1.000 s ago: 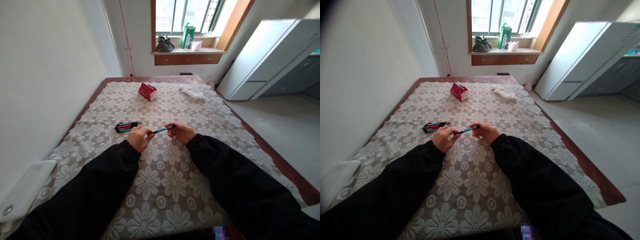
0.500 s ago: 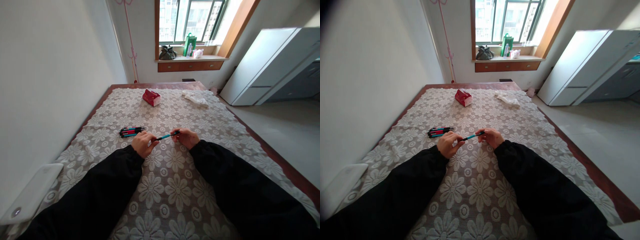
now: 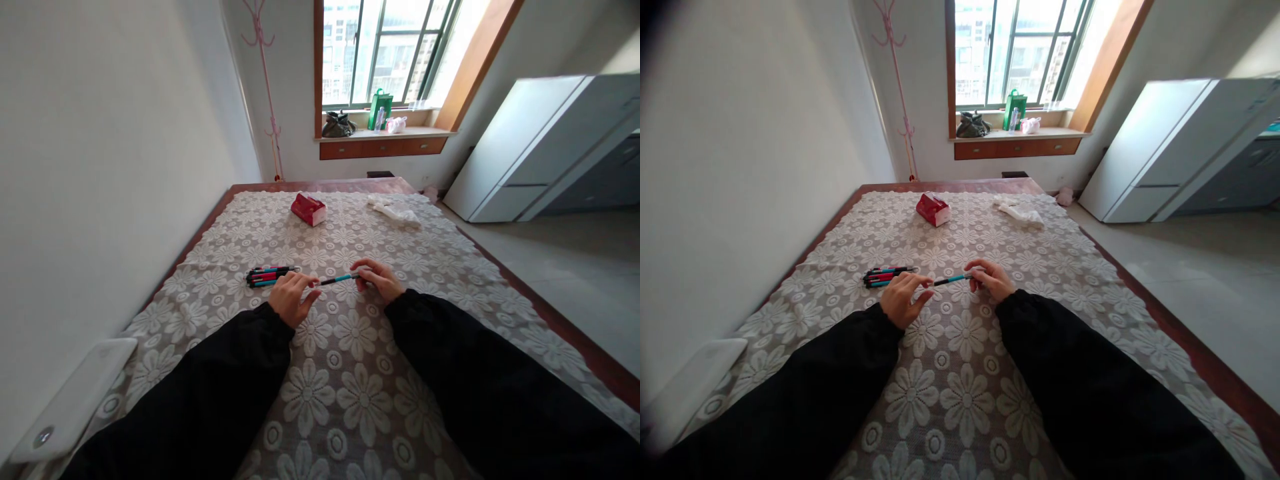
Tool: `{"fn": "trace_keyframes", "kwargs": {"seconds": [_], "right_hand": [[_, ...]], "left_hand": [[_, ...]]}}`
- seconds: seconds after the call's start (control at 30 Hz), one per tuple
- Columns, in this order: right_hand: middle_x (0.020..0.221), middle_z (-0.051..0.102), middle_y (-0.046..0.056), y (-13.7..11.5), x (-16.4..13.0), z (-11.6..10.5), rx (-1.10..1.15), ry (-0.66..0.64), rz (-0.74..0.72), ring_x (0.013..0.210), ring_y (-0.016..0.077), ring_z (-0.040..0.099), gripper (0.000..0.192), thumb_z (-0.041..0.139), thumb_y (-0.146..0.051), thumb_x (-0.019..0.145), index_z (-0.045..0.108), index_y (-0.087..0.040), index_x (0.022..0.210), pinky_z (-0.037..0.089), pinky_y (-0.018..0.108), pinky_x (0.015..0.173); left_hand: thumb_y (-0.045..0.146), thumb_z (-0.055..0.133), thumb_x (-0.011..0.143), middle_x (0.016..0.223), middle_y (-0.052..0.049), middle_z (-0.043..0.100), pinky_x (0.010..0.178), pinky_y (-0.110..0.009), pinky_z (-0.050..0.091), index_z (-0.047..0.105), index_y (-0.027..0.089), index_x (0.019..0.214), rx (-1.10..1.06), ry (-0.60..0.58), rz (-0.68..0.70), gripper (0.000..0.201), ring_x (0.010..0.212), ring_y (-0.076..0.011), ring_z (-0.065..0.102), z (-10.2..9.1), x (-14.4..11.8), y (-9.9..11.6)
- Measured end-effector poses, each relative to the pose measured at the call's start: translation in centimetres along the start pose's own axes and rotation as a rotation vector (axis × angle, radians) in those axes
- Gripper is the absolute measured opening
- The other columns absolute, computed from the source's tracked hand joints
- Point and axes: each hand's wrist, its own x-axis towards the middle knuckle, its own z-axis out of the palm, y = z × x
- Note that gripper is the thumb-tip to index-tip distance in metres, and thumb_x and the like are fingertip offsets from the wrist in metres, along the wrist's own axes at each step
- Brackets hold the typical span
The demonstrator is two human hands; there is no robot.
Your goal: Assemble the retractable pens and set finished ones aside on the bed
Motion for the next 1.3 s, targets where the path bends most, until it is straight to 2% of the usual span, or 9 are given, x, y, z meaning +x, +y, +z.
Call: {"fn": "trace_keyframes", "kwargs": {"seconds": [0.13, 0.27, 0.43, 0.63, 0.9, 1.0, 1.1, 1.2, 1.3], "right_hand": [[0.081, 0.076, 0.004, 0.9, 1.5, -4.9, -0.387, 0.140, -0.099, 0.072, 0.0174, 0.066, 0.023, 0.063, -0.032, 0.074, 0.067, -0.020, 0.093, 0.049, 0.030, 0.069], [0.094, 0.076, 0.007, 1.8, 2.0, -8.3, -0.823, 0.279, -0.231, 0.094, 0.0245, 0.068, 0.026, 0.060, -0.024, 0.069, 0.070, -0.020, 0.093, 0.050, 0.041, 0.092], [0.112, 0.075, 0.010, 2.4, 1.7, -8.2, -1.085, 0.261, -0.261, 0.111, 0.0275, 0.065, 0.030, 0.059, -0.025, 0.081, 0.071, -0.022, 0.109, 0.045, 0.045, 0.101], [0.103, 0.075, 0.010, 2.5, 1.7, -8.0, -1.183, 0.329, -0.230, 0.104, 0.0259, 0.065, 0.026, 0.049, -0.013, 0.082, 0.069, -0.022, 0.095, 0.046, 0.041, 0.097], [0.108, 0.075, 0.011, 2.9, 1.8, -8.6, -1.157, 0.472, -0.254, 0.105, 0.0291, 0.065, 0.032, 0.056, -0.019, 0.080, 0.068, -0.020, 0.109, 0.043, 0.045, 0.099], [0.114, 0.074, 0.011, 2.0, 1.5, -7.9, -1.095, 0.532, -0.367, 0.111, 0.0294, 0.064, 0.027, 0.056, -0.023, 0.084, 0.069, -0.022, 0.108, 0.040, 0.048, 0.105], [0.109, 0.074, 0.010, 0.3, 1.2, -5.9, -0.907, 0.516, -0.482, 0.108, 0.0269, 0.065, 0.020, 0.054, -0.027, 0.090, 0.068, -0.023, 0.102, 0.044, 0.046, 0.104], [0.102, 0.073, 0.008, -1.2, 0.5, -2.4, -0.672, 0.309, -0.491, 0.098, 0.0233, 0.067, 0.018, 0.056, -0.035, 0.094, 0.067, -0.024, 0.102, 0.052, 0.041, 0.090], [0.117, 0.072, 0.009, -1.6, -0.6, 1.5, -0.574, 0.056, -0.470, 0.109, 0.0238, 0.067, 0.031, 0.060, -0.041, 0.096, 0.062, -0.025, 0.122, 0.053, 0.041, 0.093]], "left_hand": [[0.017, 0.056, 0.091, 0.116, -0.010, 0.071, 0.093, -0.044, 0.044, 0.064, 0.021, 0.114, 0.149, -0.001, -0.079, 0.025, 0.113, -0.0293, 0.060, -0.8, 0.6, -1.2], [0.013, 0.059, 0.078, 0.111, -0.011, 0.070, 0.090, -0.044, 0.044, 0.062, 0.021, 0.104, 0.282, -0.047, -0.197, 0.028, 0.111, -0.0320, 0.060, -2.6, 1.7, -3.5], [0.017, 0.059, 0.081, 0.106, -0.009, 0.071, 0.087, -0.042, 0.046, 0.064, 0.022, 0.095, 0.221, -0.207, -0.268, 0.016, 0.100, -0.0286, 0.064, -4.1, 2.4, -5.6], [0.014, 0.065, 0.076, 0.095, -0.005, 0.070, 0.082, -0.033, 0.049, 0.067, 0.021, 0.095, 0.099, -0.224, -0.260, 0.020, 0.091, -0.0224, 0.066, -4.4, 2.6, -6.5], [0.016, 0.065, 0.077, 0.095, -0.006, 0.074, 0.083, -0.036, 0.050, 0.070, 0.023, 0.088, 0.096, -0.237, -0.239, 0.014, 0.094, -0.0247, 0.068, -4.9, 2.7, -6.7], [0.014, 0.060, 0.080, 0.094, -0.004, 0.074, 0.083, -0.035, 0.052, 0.069, 0.024, 0.100, 0.018, -0.179, -0.232, 0.025, 0.087, -0.0222, 0.069, -5.6, 3.0, -5.7], [0.018, 0.053, 0.087, 0.100, -0.006, 0.071, 0.079, -0.034, 0.055, 0.067, 0.024, 0.113, -0.143, -0.018, -0.136, 0.031, 0.077, -0.0180, 0.066, -6.6, 3.3, -3.6], [0.030, 0.059, 0.089, 0.096, -0.006, 0.069, 0.068, -0.031, 0.055, 0.066, 0.022, 0.101, -0.356, 0.095, -0.155, 0.016, 0.078, -0.0181, 0.067, -7.1, 3.3, -1.4], [0.039, 0.069, 0.084, 0.087, -0.004, 0.069, 0.067, -0.031, 0.056, 0.061, 0.021, 0.097, -0.600, 0.089, -0.264, 0.024, 0.074, -0.0176, 0.067, -5.9, 2.9, 0.1]]}}
